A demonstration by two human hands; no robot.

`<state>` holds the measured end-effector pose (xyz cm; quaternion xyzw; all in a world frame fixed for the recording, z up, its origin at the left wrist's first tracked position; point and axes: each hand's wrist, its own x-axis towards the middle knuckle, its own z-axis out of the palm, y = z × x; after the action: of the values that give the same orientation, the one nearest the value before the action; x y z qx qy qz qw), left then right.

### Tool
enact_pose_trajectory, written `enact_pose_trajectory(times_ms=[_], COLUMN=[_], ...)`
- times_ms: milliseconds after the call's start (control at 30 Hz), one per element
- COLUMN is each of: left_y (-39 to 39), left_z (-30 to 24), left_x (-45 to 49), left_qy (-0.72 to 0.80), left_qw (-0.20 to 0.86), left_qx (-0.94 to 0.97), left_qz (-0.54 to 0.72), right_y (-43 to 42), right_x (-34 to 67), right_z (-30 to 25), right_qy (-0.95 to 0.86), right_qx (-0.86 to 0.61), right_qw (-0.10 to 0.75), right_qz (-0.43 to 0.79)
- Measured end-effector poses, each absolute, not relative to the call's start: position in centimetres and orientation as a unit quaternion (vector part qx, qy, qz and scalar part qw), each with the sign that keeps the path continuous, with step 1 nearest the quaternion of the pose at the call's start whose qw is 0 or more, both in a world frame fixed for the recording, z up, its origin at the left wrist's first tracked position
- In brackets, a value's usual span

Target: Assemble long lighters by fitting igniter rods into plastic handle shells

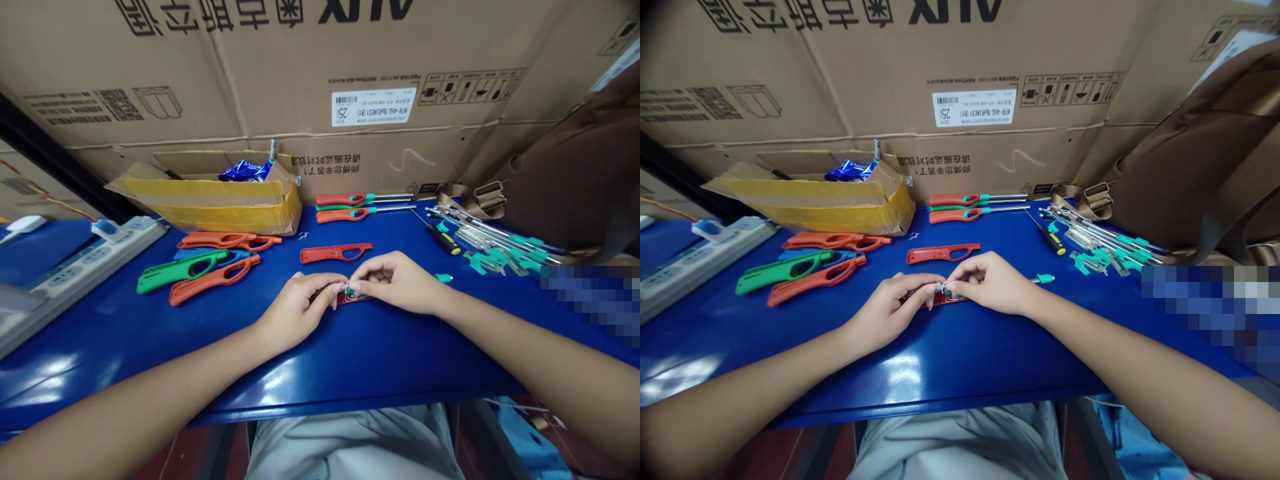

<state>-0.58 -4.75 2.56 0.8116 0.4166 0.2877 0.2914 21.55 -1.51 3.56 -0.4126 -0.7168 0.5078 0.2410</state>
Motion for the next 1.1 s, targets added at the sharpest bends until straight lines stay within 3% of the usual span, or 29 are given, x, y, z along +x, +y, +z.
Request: enact_pose_trajectory(times_ms=[1100], left_y=[-4.75], left_z=[2.51], left_x=[-0.50], left_qy=[0.409], left_qw=[0.313], left_qx=[0.802], left_qz=[0.300], right_y=[-1.31], right_x=[21.79], right_z=[3.59], right_qy=[-0.722], right_qx=[-0.407], right_qw=[0.238], right_qz=[0.507])
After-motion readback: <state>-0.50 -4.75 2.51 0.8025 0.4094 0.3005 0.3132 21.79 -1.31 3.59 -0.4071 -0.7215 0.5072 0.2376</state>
